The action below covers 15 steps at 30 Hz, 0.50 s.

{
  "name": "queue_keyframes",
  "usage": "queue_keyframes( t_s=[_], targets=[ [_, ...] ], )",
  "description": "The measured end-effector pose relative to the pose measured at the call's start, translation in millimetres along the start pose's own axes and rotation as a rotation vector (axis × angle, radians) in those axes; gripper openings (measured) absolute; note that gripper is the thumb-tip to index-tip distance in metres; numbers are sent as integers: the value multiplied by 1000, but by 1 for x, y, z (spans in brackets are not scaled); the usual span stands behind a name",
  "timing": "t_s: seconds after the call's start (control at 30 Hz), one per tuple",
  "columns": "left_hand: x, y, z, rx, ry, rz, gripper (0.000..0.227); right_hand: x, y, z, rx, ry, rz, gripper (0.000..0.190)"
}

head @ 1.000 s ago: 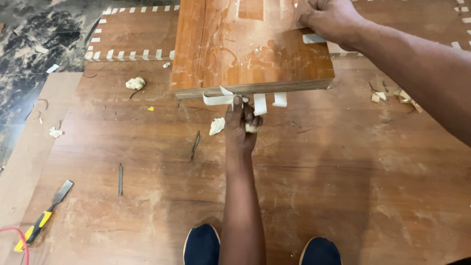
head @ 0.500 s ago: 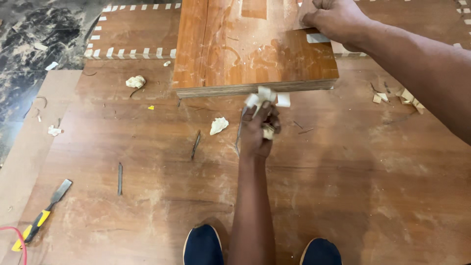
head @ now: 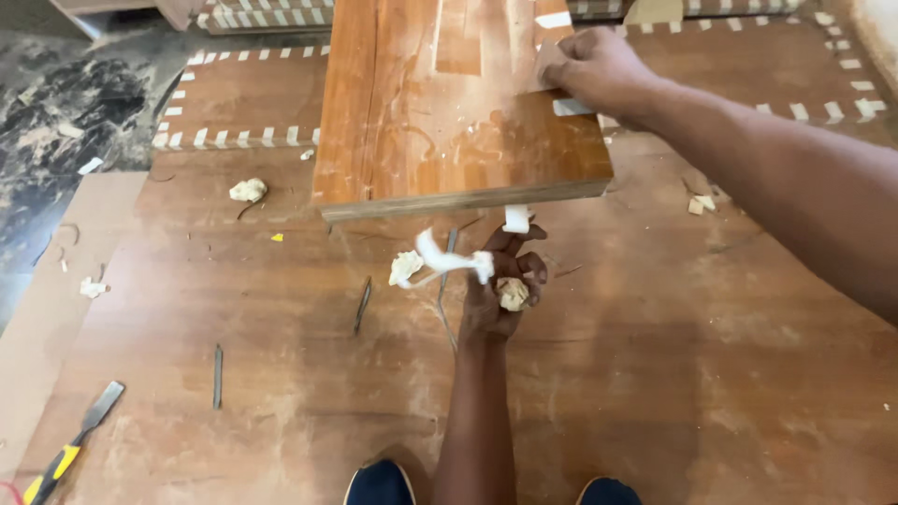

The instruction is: The person removes white tape strips from the edges of a wooden board using a small triangular scraper and their fingers. They lift the board, flip it, and continue peeling tape from multiple edges while debris falls onto the floor.

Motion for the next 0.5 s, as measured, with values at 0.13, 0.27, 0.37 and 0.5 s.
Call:
queue_keyframes(
  t_s=[0.13, 0.27, 0.37, 0.5],
  targets=[
    [24, -11, 8, -5, 49, 323, 45, -9, 7, -2, -9, -77, 107, 21],
    [109, -53, 12, -12, 357, 196, 21, -6, 9, -2, 1, -59, 56, 25],
    [172, -75, -13, 112, 698, 161, 15, -2, 1, -3, 32, -15, -31, 30],
    [172, -54, -50, 64, 793, 162, 22, -8, 15, 4, -85, -94, 192, 16]
  ],
)
Point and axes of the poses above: each hand's wrist, its own z-axis towards the middle knuckle, its own x-axis out of the back of the hand, y = z × x, the point moved 9 cm from there along z, towards the middle knuckle, and after that the axes turned 12 degrees about -x, right-handed, at the moved point
